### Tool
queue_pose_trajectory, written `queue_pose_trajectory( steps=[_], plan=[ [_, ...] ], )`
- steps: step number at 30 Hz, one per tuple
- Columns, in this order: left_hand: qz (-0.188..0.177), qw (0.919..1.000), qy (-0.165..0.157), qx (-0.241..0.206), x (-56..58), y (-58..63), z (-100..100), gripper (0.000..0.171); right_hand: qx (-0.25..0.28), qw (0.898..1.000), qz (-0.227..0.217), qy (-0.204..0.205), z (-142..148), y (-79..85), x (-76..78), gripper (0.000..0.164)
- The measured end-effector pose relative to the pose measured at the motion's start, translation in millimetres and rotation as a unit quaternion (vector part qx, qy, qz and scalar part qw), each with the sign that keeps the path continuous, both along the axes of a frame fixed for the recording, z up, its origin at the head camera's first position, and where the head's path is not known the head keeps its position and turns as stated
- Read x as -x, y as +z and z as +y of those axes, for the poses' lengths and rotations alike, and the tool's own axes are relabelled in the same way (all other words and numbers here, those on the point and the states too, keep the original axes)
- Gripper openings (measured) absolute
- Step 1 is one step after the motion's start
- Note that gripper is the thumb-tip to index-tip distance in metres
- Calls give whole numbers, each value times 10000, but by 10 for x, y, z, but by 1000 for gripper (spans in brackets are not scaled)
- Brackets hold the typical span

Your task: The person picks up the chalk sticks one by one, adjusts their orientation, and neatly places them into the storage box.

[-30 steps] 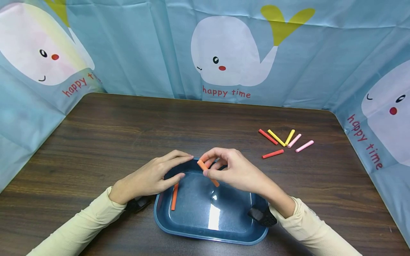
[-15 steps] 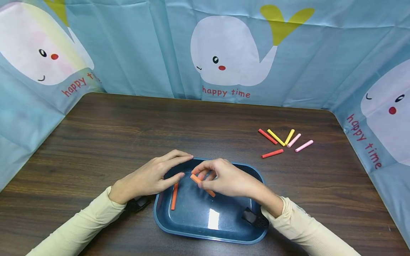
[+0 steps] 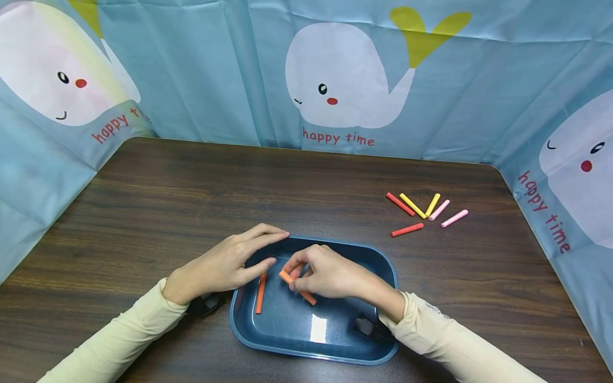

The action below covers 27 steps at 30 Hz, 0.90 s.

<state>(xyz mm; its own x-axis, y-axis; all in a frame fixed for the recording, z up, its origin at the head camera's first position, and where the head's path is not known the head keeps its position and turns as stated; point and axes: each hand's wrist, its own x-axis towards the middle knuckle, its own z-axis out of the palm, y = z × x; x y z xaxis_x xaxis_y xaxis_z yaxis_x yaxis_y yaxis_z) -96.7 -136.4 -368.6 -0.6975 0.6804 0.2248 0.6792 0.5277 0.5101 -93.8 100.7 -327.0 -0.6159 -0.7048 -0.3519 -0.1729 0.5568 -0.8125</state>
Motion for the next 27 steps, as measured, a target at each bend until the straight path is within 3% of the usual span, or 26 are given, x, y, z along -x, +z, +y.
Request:
queue_pose_trajectory(
  steps=[16, 27],
  plan=[
    [-120, 9999, -51, -12, -4, 12, -3, 48, -249, 9993, 166, -225, -170, -210, -55, 23],
    [-73, 10000, -38, 9, 3, 6, -9, 48, 155, 9978, -155, -632, -193, -252, -54, 21]
  ],
)
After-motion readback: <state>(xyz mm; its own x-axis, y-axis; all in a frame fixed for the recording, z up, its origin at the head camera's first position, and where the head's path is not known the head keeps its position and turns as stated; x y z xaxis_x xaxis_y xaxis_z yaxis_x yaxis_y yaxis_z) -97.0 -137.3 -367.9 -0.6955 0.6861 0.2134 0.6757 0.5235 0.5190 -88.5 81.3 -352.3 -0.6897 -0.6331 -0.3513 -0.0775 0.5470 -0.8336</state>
